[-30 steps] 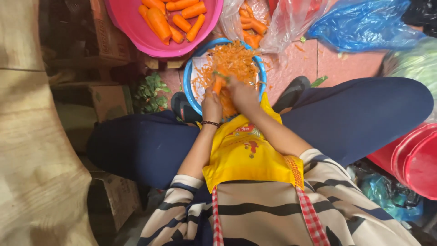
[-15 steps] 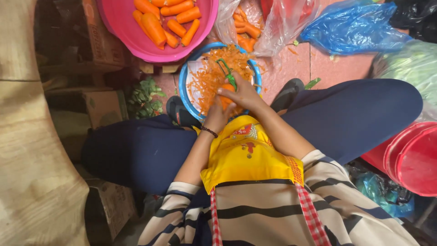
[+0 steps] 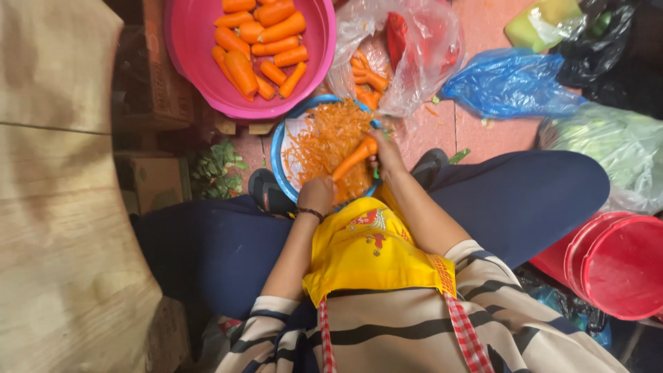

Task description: Peeling carrots using a hand peeler over a bowl.

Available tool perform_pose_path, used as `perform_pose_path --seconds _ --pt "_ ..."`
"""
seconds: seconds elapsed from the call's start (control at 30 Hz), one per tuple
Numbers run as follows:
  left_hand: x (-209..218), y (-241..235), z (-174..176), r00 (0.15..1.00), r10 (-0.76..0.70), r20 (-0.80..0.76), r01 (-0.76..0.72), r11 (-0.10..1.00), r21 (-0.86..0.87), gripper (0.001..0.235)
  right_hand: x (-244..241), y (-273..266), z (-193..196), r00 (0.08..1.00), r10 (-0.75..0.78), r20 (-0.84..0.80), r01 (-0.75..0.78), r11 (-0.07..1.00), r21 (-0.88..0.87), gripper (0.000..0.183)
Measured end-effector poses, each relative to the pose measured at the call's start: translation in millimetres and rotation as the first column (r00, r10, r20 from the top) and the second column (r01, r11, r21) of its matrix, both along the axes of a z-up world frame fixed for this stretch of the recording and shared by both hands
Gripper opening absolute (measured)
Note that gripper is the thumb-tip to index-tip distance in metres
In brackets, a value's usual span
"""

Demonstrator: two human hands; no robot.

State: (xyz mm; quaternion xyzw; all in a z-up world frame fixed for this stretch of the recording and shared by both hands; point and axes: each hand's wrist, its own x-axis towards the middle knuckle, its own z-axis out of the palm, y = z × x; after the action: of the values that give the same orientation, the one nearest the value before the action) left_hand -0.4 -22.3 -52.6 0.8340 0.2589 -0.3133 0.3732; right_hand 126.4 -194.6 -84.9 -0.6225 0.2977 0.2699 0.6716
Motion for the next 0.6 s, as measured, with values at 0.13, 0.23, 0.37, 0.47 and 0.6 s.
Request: perform_pose_path --seconds 0.13,0.23,0.37,0.47,0.6 --pt "3 7 6 0.999 -0.044 -0.029 0.045 0.998 0.032 0.057 33 26 85 0.988 -0.097 0.122 0.098 0.995 -0.006 0.046" --pt "0 0 22 0.999 0.016 0.051 -0.015 0.999 -0.03 0.043 49 56 163 0.968 -0.057 0.245 -0.005 0.969 0.245 0.082" --pt "0 4 27 0.985 -0.021 0.169 0.008 0.997 0.073 0.037 40 90 187 0.772 0.21 0.599 -0.337 0.935 0.107 0.062" --pt "17 12 40 0.982 0.001 0.189 -0.001 1.0 -0.001 0.033 -18 109 178 0.544 0.496 0.676 -0.348 0.867 -0.357 0.053" --pt "9 11 57 0.916 0.026 0.4 -0.028 1.0 -0.002 0.029 -65 102 96 0.452 0.615 0.646 -0.332 0.788 -0.518 0.041"
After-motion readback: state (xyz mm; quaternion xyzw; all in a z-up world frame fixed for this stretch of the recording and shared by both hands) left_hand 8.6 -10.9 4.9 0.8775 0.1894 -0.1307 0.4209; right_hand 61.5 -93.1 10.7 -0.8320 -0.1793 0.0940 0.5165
